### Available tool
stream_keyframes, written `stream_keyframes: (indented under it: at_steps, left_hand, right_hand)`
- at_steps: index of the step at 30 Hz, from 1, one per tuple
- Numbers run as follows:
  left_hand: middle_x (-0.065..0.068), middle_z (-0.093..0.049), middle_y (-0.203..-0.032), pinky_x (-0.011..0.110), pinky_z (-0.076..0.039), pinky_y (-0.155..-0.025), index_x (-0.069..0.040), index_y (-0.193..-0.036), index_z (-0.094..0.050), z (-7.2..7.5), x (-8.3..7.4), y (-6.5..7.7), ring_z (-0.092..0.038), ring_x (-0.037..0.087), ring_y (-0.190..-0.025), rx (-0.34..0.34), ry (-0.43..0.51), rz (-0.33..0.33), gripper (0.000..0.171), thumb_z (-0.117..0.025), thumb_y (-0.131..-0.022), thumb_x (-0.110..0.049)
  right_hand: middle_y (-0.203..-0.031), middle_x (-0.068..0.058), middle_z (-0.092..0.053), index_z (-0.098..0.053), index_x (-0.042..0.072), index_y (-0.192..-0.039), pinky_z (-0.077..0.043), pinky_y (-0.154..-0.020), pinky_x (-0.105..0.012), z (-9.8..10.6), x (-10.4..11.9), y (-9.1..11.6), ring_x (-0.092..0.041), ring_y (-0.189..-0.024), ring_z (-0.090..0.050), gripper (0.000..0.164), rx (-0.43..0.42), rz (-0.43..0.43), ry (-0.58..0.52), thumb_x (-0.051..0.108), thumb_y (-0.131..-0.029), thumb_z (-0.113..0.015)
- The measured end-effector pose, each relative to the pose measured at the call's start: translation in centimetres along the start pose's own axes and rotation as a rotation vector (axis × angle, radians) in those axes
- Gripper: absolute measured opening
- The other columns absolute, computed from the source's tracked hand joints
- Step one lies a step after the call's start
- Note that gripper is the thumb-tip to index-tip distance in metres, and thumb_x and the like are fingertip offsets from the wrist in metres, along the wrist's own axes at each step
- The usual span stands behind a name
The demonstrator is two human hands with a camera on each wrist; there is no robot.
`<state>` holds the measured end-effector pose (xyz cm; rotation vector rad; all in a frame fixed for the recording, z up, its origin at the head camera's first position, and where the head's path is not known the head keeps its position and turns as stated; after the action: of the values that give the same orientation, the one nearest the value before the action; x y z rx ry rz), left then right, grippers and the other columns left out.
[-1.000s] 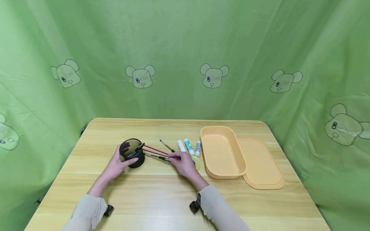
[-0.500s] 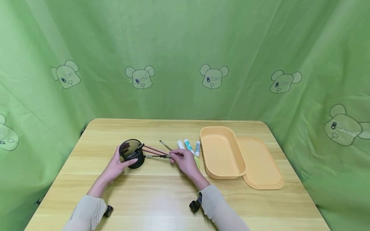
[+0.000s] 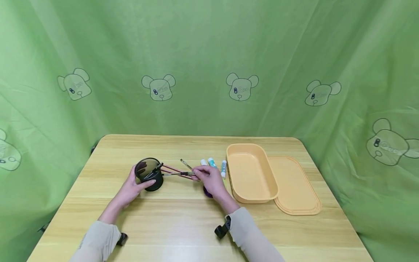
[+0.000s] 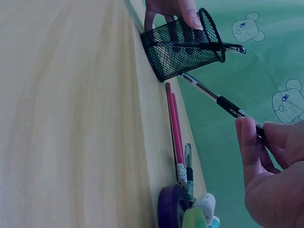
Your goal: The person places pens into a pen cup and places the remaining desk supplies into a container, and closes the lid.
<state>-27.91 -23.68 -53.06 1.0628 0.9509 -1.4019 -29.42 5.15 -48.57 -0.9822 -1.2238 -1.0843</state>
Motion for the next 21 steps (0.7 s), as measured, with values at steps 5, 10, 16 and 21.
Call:
stream_keyframes:
  at_steps: [5, 10, 16, 21]
  left_hand:
    - [0.016, -0.025, -0.153, 0.064, -0.002, -0.113, -0.012, -0.15, -0.02, -0.1, -1.6, 0.6, -0.013, 0.038, -0.143, 0.011, 0.035, 0.003, 0.09, -0.077, -0.082, -0.025]
    - [0.016, -0.025, -0.153, 0.064, -0.003, -0.113, -0.013, -0.15, -0.019, -0.1, -1.4, 0.4, -0.014, 0.038, -0.143, 0.013, 0.037, -0.003, 0.089, -0.077, -0.082, -0.024]
    - [0.011, -0.026, -0.153, 0.063, -0.005, -0.114, -0.018, -0.15, -0.02, 0.1, 0.2, -0.1, -0.015, 0.034, -0.143, 0.002, 0.01, -0.018, 0.09, -0.077, -0.081, -0.031]
    - [0.009, -0.027, -0.153, 0.062, -0.005, -0.114, -0.021, -0.149, -0.02, 0.1, 0.4, -0.1, -0.015, 0.033, -0.144, 0.0, 0.013, -0.004, 0.092, -0.078, -0.079, -0.035]
  right_hand:
    - [-0.105, -0.027, -0.066, -0.066, -0.007, -0.111, -0.053, -0.088, -0.047, 0.5, -1.1, -0.9, -0.042, -0.094, -0.066, 0.023, -0.017, 0.0, -0.066, 0.005, -0.092, -0.062]
    - [-0.102, -0.02, -0.068, -0.068, -0.002, -0.109, -0.053, -0.089, -0.045, 1.2, -1.4, -1.2, -0.037, -0.093, -0.068, 0.022, -0.058, -0.011, -0.099, 0.01, -0.091, -0.064]
    - [-0.101, -0.018, -0.069, -0.068, 0.0, -0.109, -0.056, -0.084, -0.035, 1.8, -0.7, -1.1, -0.034, -0.092, -0.069, 0.021, -0.081, -0.005, -0.115, 0.011, -0.092, -0.063]
    - [-0.102, -0.017, -0.069, -0.068, 0.0, -0.109, -0.055, -0.087, -0.039, 2.3, 0.1, -0.9, -0.026, -0.086, -0.071, 0.021, -0.099, -0.004, -0.133, 0.009, -0.091, -0.063]
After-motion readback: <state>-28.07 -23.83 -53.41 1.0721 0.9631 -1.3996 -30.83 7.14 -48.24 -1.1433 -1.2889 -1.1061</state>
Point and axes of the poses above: each hand's wrist, its own y-axis away from the middle knuckle, its own z-axis out of the back of the hand, x = y × z, the point moved 7 cm from there along -y, towards the middle knuckle
